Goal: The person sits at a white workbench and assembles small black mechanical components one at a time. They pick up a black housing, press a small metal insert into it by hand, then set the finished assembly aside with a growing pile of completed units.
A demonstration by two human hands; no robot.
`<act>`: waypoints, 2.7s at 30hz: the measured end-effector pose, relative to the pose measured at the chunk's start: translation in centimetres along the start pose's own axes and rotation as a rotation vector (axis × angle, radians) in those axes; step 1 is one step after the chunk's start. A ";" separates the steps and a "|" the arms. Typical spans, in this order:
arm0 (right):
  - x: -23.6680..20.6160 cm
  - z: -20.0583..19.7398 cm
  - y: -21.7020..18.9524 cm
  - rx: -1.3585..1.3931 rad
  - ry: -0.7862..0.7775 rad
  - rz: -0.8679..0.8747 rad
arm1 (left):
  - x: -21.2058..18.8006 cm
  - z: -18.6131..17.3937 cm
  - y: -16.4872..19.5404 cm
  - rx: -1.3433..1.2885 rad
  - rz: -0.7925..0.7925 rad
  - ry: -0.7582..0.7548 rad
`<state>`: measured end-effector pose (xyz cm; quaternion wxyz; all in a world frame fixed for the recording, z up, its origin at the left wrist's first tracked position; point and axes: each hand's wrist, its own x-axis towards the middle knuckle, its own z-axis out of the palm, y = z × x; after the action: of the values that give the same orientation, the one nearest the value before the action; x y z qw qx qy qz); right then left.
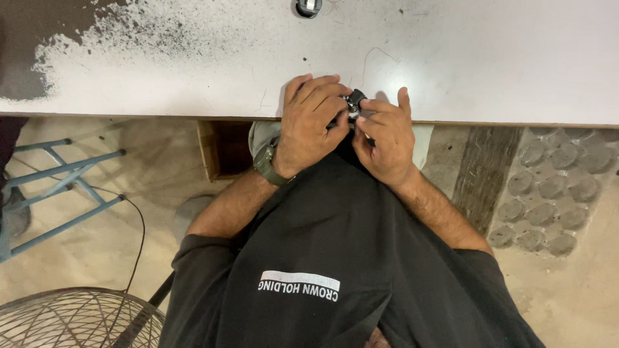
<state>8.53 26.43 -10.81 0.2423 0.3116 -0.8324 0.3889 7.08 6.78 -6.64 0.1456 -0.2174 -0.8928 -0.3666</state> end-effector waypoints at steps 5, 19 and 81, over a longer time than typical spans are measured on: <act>0.6 0.0 -0.4 -0.020 -0.008 0.034 | 0.1 -0.2 0.2 0.003 0.015 0.008; 2.8 -2.4 -0.4 -0.148 -0.129 0.152 | 1.1 -3.3 0.8 0.156 0.068 -0.075; 3.0 -2.4 1.6 -0.041 0.137 0.192 | 5.0 -2.7 -6.1 0.283 -0.099 0.121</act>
<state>5.72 28.16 -8.28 0.2665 0.1982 -0.8478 0.4134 0.00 2.40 -6.27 0.2100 -0.1283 -0.9347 -0.2564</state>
